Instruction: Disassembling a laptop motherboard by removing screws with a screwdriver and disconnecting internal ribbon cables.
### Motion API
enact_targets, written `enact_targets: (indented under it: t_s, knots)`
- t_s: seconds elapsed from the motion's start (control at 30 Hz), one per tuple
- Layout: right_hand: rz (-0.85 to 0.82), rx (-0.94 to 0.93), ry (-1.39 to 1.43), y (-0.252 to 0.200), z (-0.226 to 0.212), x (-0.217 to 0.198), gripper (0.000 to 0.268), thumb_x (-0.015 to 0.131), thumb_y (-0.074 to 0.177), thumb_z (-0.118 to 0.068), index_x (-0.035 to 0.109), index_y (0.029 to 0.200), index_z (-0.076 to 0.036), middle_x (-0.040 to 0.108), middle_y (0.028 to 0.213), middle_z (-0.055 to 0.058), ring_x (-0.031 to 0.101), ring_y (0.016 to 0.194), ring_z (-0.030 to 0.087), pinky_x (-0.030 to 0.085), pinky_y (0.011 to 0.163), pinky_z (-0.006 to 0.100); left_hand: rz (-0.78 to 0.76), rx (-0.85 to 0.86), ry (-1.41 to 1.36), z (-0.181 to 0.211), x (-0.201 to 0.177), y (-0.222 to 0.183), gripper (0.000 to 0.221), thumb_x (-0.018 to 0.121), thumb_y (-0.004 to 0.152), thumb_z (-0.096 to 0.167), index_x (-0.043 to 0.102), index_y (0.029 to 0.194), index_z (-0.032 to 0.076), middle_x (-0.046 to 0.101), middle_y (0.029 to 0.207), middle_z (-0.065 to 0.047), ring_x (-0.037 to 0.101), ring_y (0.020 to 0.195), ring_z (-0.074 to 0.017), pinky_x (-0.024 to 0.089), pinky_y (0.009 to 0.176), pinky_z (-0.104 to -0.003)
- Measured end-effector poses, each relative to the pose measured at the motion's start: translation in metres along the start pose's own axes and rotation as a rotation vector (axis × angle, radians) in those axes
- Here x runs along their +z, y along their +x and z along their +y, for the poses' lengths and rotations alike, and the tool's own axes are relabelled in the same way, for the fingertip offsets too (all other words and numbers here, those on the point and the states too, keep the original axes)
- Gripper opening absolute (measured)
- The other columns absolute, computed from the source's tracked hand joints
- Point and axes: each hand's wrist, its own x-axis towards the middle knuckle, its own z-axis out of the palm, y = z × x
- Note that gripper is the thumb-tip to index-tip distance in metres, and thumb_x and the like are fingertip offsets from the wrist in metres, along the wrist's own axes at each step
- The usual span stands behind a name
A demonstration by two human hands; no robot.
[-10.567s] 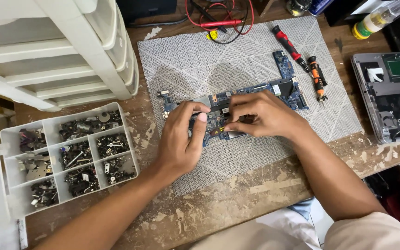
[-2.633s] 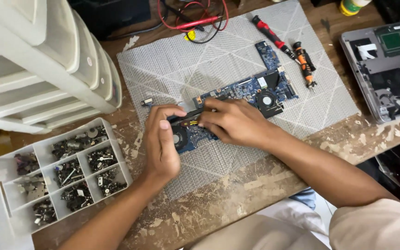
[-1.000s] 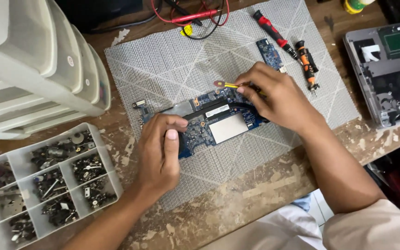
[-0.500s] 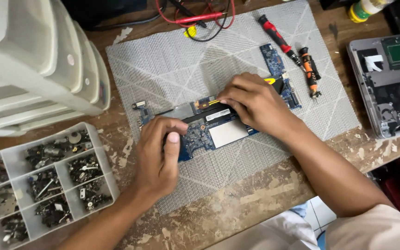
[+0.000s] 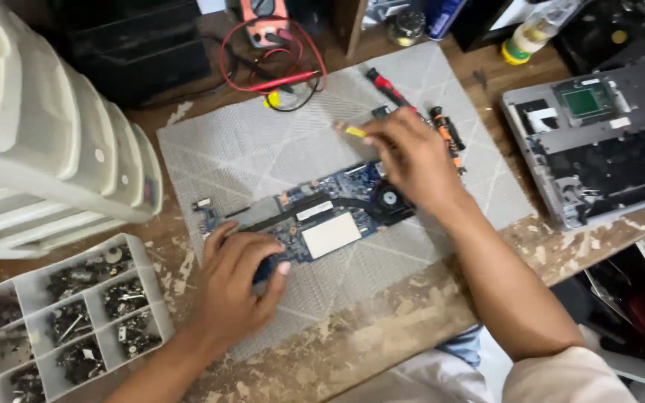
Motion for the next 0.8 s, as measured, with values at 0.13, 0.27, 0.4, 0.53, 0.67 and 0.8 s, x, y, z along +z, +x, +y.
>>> enact_targets:
  t_s: [0.13,0.27,0.4,0.53,0.67,0.8]
  knots:
    - [-0.079,0.252,-0.144,-0.015,0.036,-0.031,0.019,0.070,0.093,0.001,0.067,0.112,-0.003,0.063,0.097,0.014,0.064,0.081,0.032,0.046,0.074,0.040,-0.083,0.085,0.162,0.006,-0.003,0.009,0.021,0.064,0.097,0.024,0.066,0.113,0.011,0.067,0.113,-0.009,0.063,0.111,-0.0288,0.039,0.107,-0.054]
    - [-0.110,0.415,-0.144,-0.024,0.061,-0.041,0.023,0.064,0.082,0.003,0.069,0.103,-0.005,0.066,0.086,0.012,0.063,0.078,0.028,0.045,0.073,0.039,-0.266,0.131,0.389,-0.002,0.001,0.013,0.048,0.061,0.096,0.043,0.062,0.132,0.011,0.062,0.138,-0.012,0.055,0.129,-0.0334,0.036,0.114,-0.057]
    - [-0.201,0.540,-0.195,-0.022,0.063,-0.044,0.024,0.069,0.079,0.004,0.071,0.101,-0.005,0.073,0.090,0.013,0.067,0.081,0.029,0.050,0.069,0.044,-0.372,0.101,0.497,-0.002,0.007,0.012,0.058,0.052,0.096,0.054,0.057,0.139,0.014,0.053,0.150,-0.015,0.050,0.136,-0.0338,0.034,0.117,-0.056]
    - [-0.226,0.562,-0.277,-0.021,0.065,-0.042,0.018,0.079,0.082,-0.013,0.073,0.099,-0.011,0.071,0.078,0.009,0.072,0.079,0.033,0.057,0.069,0.044,-0.466,-0.044,0.499,0.011,0.006,0.025,0.061,0.062,0.091,0.055,0.058,0.139,0.018,0.059,0.140,-0.016,0.055,0.132,-0.0365,0.034,0.113,-0.058]
    - [-0.364,0.530,-0.356,-0.003,0.064,-0.045,0.017,0.073,0.084,-0.016,0.073,0.100,-0.010,0.072,0.083,0.011,0.072,0.083,0.036,0.058,0.073,0.048,-0.555,-0.105,0.428,0.016,0.011,0.046,0.073,0.063,0.089,0.063,0.053,0.145,0.018,0.054,0.142,-0.020,0.051,0.135,-0.0393,0.034,0.113,-0.060]
    - [-0.367,0.427,-0.496,0.013,0.066,-0.044,0.010,0.067,0.087,-0.020,0.072,0.096,-0.020,0.071,0.082,0.000,0.074,0.079,0.029,0.058,0.071,0.043,-0.682,-0.147,0.345,0.015,0.012,0.075,0.083,0.071,0.081,0.065,0.052,0.146,0.016,0.053,0.143,-0.020,0.048,0.138,-0.0388,0.031,0.115,-0.059]
